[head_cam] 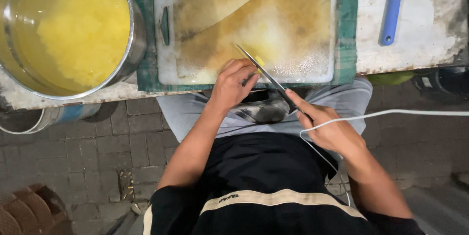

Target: Cutting potatoes into small pieces on a cutting board and placing them into a bowl of water.

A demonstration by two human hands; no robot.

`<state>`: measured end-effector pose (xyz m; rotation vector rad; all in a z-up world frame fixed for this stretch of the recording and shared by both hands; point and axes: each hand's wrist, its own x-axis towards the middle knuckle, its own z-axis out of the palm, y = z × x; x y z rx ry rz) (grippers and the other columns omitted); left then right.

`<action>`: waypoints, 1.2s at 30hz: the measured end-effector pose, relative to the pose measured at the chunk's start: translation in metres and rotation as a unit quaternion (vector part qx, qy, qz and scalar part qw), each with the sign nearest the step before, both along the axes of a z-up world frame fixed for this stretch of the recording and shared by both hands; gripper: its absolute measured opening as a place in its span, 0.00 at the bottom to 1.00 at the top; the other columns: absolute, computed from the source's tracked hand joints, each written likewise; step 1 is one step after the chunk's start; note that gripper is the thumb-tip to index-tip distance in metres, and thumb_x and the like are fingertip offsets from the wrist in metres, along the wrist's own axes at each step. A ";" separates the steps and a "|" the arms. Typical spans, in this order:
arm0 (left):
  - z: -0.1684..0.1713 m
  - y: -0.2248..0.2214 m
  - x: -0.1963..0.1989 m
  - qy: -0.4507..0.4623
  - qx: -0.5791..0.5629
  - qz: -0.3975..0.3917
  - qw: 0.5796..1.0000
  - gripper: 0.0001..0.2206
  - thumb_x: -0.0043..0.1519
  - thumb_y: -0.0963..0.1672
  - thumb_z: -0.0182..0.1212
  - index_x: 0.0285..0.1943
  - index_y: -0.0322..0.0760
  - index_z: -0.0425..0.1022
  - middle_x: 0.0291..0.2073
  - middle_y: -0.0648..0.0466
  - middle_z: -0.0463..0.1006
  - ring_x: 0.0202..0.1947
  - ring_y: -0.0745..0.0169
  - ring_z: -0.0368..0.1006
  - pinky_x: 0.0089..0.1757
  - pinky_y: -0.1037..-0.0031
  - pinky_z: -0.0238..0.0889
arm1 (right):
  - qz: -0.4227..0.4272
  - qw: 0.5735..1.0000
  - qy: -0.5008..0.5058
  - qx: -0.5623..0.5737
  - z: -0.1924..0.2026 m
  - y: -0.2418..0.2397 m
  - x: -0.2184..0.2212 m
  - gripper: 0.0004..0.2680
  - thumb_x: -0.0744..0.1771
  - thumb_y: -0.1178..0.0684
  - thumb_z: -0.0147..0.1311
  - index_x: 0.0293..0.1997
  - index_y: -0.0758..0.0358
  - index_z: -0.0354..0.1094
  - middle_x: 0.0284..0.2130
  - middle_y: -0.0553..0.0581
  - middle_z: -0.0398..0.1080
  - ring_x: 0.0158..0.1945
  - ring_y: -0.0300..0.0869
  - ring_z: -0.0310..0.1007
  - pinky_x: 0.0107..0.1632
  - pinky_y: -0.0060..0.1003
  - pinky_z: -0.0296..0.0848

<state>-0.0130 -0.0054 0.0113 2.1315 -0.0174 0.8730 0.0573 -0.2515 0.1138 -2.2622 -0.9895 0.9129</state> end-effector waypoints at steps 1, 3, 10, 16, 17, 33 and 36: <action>-0.002 0.000 0.000 0.003 -0.002 -0.001 1.000 0.05 0.53 0.36 0.70 0.36 0.32 0.79 0.34 0.50 0.79 0.25 0.56 0.72 0.33 0.70 0.70 | -0.001 1.000 0.003 -0.002 -0.002 -0.001 -0.001 0.21 0.66 0.57 0.43 0.69 0.48 0.56 0.49 0.69 0.72 0.49 0.64 0.73 0.48 0.57 0.74; -0.005 0.001 0.002 0.004 -0.006 -0.002 1.000 0.05 0.54 0.37 0.70 0.37 0.34 0.80 0.35 0.51 0.79 0.26 0.56 0.72 0.33 0.70 0.70 | 0.009 1.000 -0.020 0.000 -0.005 -0.003 -0.001 0.20 0.67 0.56 0.42 0.69 0.49 0.57 0.46 0.71 0.73 0.47 0.64 0.74 0.46 0.57 0.75; -0.003 0.001 0.004 0.004 -0.007 0.009 1.000 0.04 0.54 0.38 0.69 0.36 0.35 0.79 0.34 0.51 0.78 0.27 0.54 0.72 0.34 0.70 0.70 | 0.013 1.000 -0.013 -0.001 0.002 0.003 0.002 0.20 0.67 0.57 0.42 0.69 0.51 0.57 0.45 0.73 0.73 0.47 0.66 0.74 0.45 0.59 0.75; 0.000 0.002 0.003 0.004 -0.018 0.003 1.000 0.04 0.54 0.37 0.69 0.36 0.33 0.80 0.32 0.49 0.78 0.26 0.53 0.72 0.34 0.70 0.70 | 0.014 1.000 0.013 -0.011 -0.006 0.011 0.006 0.20 0.67 0.56 0.43 0.70 0.50 0.55 0.43 0.72 0.74 0.45 0.66 0.74 0.44 0.60 0.74; -0.001 0.002 0.003 0.000 -0.014 0.003 1.000 0.04 0.54 0.38 0.69 0.36 0.33 0.80 0.32 0.49 0.78 0.26 0.54 0.72 0.33 0.70 0.70 | 0.013 1.000 0.015 -0.013 -0.004 0.014 0.007 0.21 0.67 0.56 0.43 0.70 0.49 0.55 0.42 0.71 0.75 0.45 0.65 0.75 0.45 0.60 0.74; -0.005 -0.002 -0.004 -0.037 0.006 0.040 0.999 0.05 0.53 0.39 0.71 0.34 0.35 0.78 0.32 0.53 0.76 0.24 0.58 0.70 0.32 0.72 0.69 | 0.011 0.999 0.001 0.030 -0.019 0.009 0.009 0.21 0.67 0.56 0.44 0.70 0.47 0.56 0.54 0.64 0.69 0.51 0.64 0.71 0.51 0.60 0.71; -0.004 -0.001 -0.004 -0.041 0.007 0.032 0.999 0.05 0.53 0.38 0.70 0.33 0.35 0.78 0.31 0.52 0.75 0.24 0.57 0.70 0.33 0.71 0.68 | 0.006 1.000 0.008 0.019 -0.019 0.003 0.002 0.21 0.66 0.56 0.44 0.69 0.47 0.57 0.48 0.67 0.73 0.46 0.66 0.73 0.47 0.58 0.73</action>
